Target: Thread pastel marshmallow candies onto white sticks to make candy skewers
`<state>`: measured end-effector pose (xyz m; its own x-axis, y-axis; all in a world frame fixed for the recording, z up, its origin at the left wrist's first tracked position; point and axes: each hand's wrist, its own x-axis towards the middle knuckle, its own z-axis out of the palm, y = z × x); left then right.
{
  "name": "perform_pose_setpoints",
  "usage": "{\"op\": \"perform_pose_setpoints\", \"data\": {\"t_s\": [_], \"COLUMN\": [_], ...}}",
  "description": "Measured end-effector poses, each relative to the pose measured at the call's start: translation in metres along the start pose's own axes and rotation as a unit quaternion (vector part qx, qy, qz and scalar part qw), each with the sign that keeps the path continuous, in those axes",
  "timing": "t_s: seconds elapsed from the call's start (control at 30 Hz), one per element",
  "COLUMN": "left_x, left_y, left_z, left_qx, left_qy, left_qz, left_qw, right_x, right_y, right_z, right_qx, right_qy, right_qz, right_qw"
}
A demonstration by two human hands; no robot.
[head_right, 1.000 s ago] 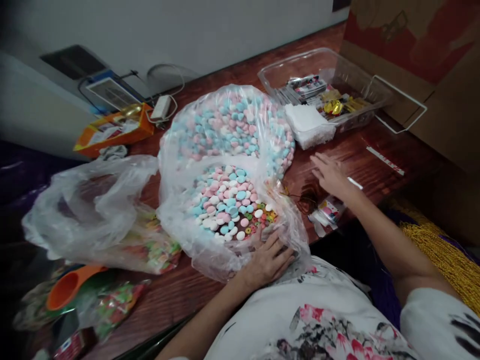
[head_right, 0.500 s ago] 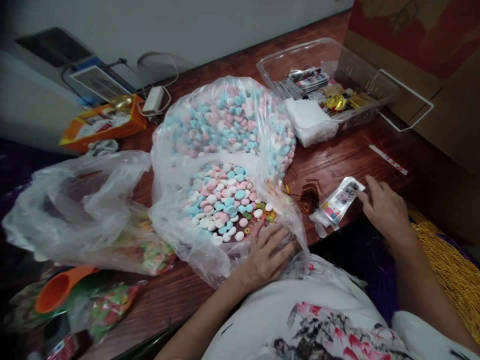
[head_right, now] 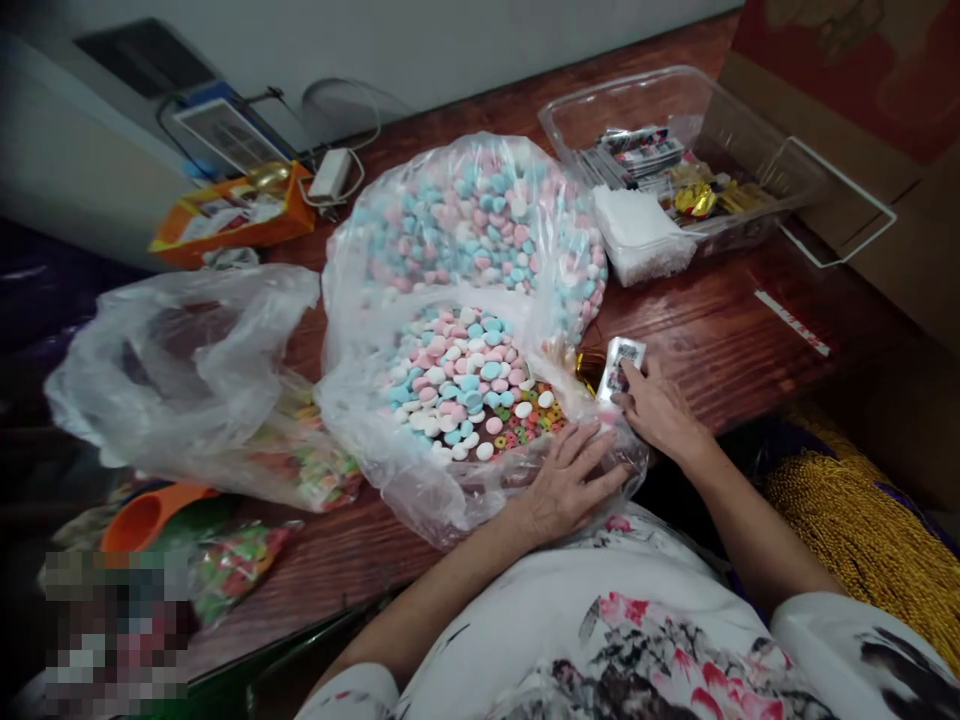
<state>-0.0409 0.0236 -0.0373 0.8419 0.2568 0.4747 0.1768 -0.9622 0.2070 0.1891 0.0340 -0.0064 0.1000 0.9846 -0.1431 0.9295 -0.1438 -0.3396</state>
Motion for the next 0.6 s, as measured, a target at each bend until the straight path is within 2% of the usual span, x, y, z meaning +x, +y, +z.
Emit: {"op": "perform_pose_setpoints", "data": {"t_s": [0.17, 0.27, 0.37, 0.43, 0.5, 0.6], "left_x": [0.001, 0.005, 0.009, 0.012, 0.011, -0.001], "left_y": [-0.001, 0.003, 0.009, 0.012, 0.012, 0.001], "left_z": [0.018, 0.024, 0.017, 0.002, -0.022, -0.058], "left_qx": [-0.019, -0.022, -0.009, 0.007, 0.023, 0.05], "left_qy": [-0.042, -0.068, -0.058, -0.033, -0.009, 0.02], "left_qz": [0.004, 0.002, 0.004, 0.004, -0.001, -0.022], "left_qw": [0.999, 0.997, 0.998, 0.999, 1.0, 0.998], "right_x": [0.024, 0.037, 0.039, 0.038, 0.042, 0.068], "right_y": [0.0, 0.007, 0.01, 0.014, 0.024, 0.053], "right_z": [0.004, 0.001, -0.011, -0.026, -0.049, -0.097], "right_qx": [0.036, 0.051, 0.054, 0.051, 0.061, 0.089], "right_qy": [0.003, -0.019, -0.032, -0.021, 0.05, 0.281], "right_qz": [-0.086, -0.15, -0.199, -0.219, -0.211, -0.123], "right_qw": [0.996, 0.987, 0.978, 0.974, 0.974, 0.948]}}
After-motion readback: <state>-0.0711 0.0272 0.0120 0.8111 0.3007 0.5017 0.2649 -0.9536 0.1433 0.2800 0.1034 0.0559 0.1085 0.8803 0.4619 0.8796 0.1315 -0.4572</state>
